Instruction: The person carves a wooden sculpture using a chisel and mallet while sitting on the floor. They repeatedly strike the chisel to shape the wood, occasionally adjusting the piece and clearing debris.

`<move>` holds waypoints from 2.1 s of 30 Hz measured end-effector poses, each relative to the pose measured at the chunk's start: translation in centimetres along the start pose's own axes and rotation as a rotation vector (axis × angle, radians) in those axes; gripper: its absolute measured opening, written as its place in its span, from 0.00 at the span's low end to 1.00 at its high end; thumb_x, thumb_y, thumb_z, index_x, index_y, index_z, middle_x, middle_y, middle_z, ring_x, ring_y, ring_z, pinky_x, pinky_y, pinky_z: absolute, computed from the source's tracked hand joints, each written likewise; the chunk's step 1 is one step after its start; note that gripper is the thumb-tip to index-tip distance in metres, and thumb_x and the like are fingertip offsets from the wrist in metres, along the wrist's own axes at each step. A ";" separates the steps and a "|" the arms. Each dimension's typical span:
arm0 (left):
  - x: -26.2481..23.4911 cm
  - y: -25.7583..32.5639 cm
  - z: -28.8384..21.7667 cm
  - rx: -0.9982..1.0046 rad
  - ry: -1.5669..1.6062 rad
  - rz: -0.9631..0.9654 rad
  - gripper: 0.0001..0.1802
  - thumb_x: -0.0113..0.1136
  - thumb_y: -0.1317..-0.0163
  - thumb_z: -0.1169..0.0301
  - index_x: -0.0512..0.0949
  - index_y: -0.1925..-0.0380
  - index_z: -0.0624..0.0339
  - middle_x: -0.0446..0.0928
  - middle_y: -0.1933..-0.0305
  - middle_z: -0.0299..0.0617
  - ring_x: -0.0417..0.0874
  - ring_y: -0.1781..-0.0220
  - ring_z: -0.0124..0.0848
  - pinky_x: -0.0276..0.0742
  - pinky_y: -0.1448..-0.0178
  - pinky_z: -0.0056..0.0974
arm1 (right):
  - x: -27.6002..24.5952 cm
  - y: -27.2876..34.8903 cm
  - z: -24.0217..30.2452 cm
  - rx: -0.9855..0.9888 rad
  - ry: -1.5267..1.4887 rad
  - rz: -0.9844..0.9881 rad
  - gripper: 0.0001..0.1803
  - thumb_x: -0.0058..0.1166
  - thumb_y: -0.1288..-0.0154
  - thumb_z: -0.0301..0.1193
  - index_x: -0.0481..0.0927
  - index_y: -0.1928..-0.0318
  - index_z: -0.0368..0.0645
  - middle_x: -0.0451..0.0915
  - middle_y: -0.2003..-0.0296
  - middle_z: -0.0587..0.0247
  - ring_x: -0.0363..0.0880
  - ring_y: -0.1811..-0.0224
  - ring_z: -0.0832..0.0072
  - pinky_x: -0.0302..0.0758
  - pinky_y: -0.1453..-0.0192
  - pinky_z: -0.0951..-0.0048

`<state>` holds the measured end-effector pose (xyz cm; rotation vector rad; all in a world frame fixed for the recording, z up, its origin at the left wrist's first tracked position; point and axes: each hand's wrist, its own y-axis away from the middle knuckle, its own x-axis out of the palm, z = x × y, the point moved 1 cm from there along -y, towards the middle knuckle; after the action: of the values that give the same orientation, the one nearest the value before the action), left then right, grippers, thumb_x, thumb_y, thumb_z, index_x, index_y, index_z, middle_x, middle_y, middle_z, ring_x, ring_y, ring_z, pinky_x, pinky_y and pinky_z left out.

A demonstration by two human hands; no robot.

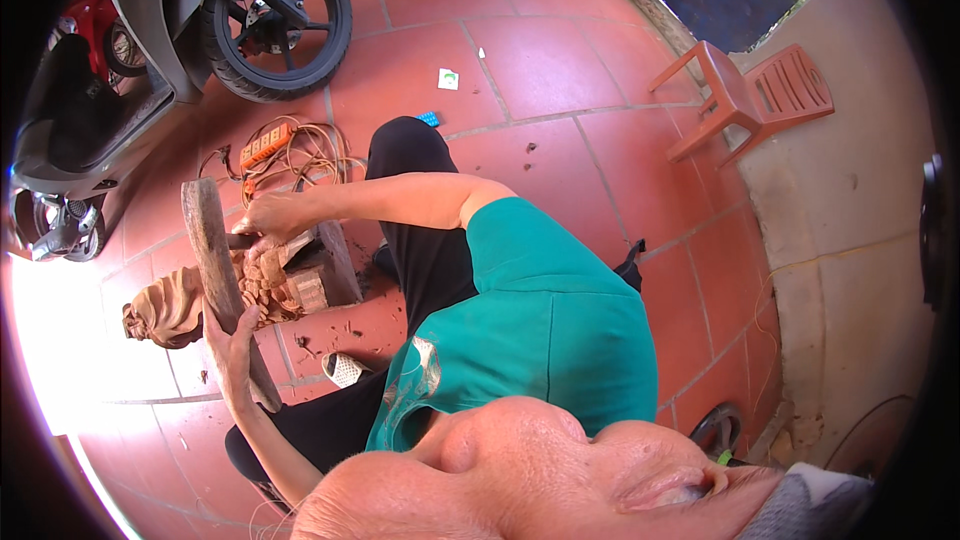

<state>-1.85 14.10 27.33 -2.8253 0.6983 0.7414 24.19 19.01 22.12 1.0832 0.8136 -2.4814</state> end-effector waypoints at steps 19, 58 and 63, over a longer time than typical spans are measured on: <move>0.1 0.8 -2.1 0.159 -0.198 -0.065 0.39 0.74 0.44 0.63 0.70 0.36 0.72 0.81 0.46 0.53 0.80 0.39 0.38 0.78 0.40 0.40 | -1.4 0.4 2.3 -0.041 -0.016 -0.048 0.21 0.69 0.38 0.32 0.82 0.48 0.36 0.85 0.63 0.44 0.87 0.62 0.55 0.80 0.56 0.60; -0.3 -1.3 0.3 -0.046 0.148 -0.230 0.35 0.77 0.45 0.55 0.79 0.41 0.64 0.82 0.64 0.35 0.79 0.69 0.18 0.76 0.64 0.26 | -2.8 0.1 1.6 0.124 -0.058 -0.055 0.18 0.70 0.39 0.33 0.82 0.56 0.32 0.84 0.68 0.42 0.85 0.66 0.53 0.78 0.60 0.59; -0.7 -1.2 -2.5 0.069 0.196 -0.354 0.34 0.74 0.43 0.63 0.74 0.39 0.67 0.81 0.57 0.41 0.81 0.59 0.27 0.78 0.54 0.31 | -2.9 -0.1 1.9 -0.022 -0.056 -0.040 0.17 0.69 0.38 0.32 0.79 0.55 0.35 0.82 0.65 0.42 0.83 0.63 0.48 0.77 0.59 0.59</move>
<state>-0.79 14.82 29.88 -2.8659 0.2258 0.3792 25.02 18.06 25.40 0.9944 0.8519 -2.5180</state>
